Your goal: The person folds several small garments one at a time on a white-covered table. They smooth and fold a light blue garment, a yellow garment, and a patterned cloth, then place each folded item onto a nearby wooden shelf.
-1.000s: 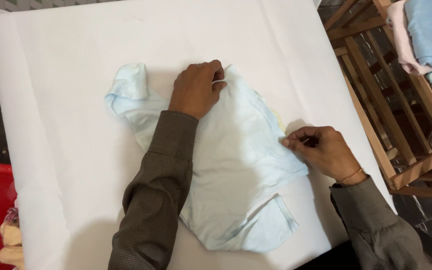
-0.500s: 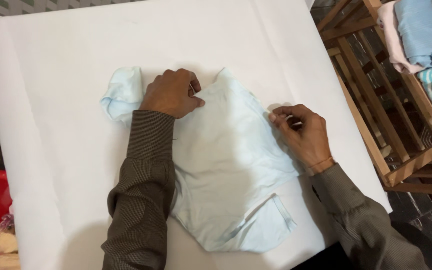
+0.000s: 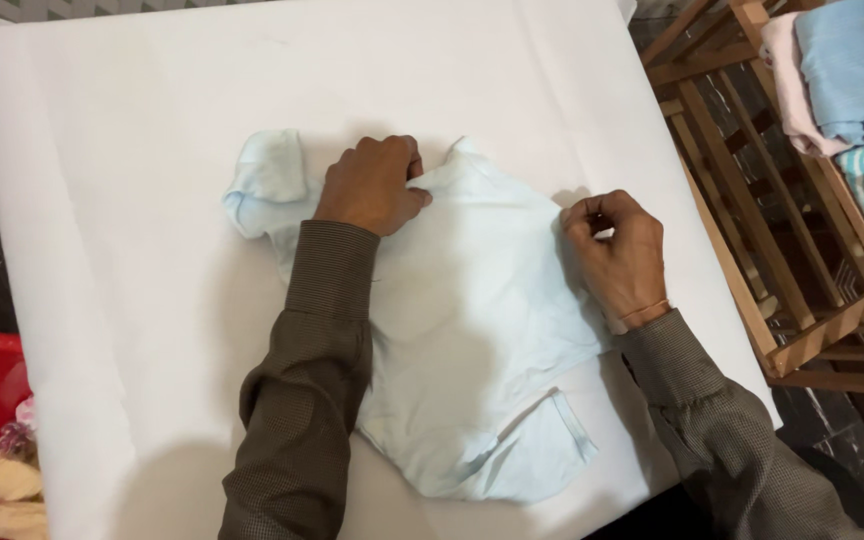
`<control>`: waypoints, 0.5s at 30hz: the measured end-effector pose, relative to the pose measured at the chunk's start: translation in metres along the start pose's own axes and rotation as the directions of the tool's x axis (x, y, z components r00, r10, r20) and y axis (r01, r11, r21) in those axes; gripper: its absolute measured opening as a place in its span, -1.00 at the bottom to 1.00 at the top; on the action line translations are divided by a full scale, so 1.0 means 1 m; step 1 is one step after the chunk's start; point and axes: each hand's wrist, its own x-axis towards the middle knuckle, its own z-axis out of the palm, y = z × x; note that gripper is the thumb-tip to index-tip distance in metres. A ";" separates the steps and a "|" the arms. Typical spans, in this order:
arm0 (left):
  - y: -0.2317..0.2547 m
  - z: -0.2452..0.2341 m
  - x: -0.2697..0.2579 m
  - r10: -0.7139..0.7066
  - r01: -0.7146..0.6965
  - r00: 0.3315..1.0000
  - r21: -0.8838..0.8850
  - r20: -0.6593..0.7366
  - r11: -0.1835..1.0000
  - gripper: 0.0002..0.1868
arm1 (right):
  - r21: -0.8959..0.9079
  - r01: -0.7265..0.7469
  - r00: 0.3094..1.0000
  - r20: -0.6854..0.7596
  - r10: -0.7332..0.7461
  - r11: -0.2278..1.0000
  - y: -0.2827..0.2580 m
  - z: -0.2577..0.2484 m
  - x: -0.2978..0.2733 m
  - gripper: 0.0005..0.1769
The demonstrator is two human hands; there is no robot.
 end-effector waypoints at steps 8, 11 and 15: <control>-0.007 0.014 0.011 0.028 -0.029 0.996 -0.013 -0.090 0.999 -0.64 | -0.030 -0.136 0.986 0.089 0.139 0.990 -0.002 0.000 -0.002 -0.70; -0.004 0.028 0.016 0.111 -0.119 0.963 -0.016 -0.246 0.993 -0.74 | -0.034 -0.113 0.987 0.110 0.116 0.993 -0.004 -0.003 -0.003 -0.69; 0.002 0.048 0.018 0.319 -0.317 0.831 0.082 -0.457 0.945 -0.84 | -0.012 -0.112 0.983 0.142 0.113 0.994 -0.005 -0.009 -0.011 -0.69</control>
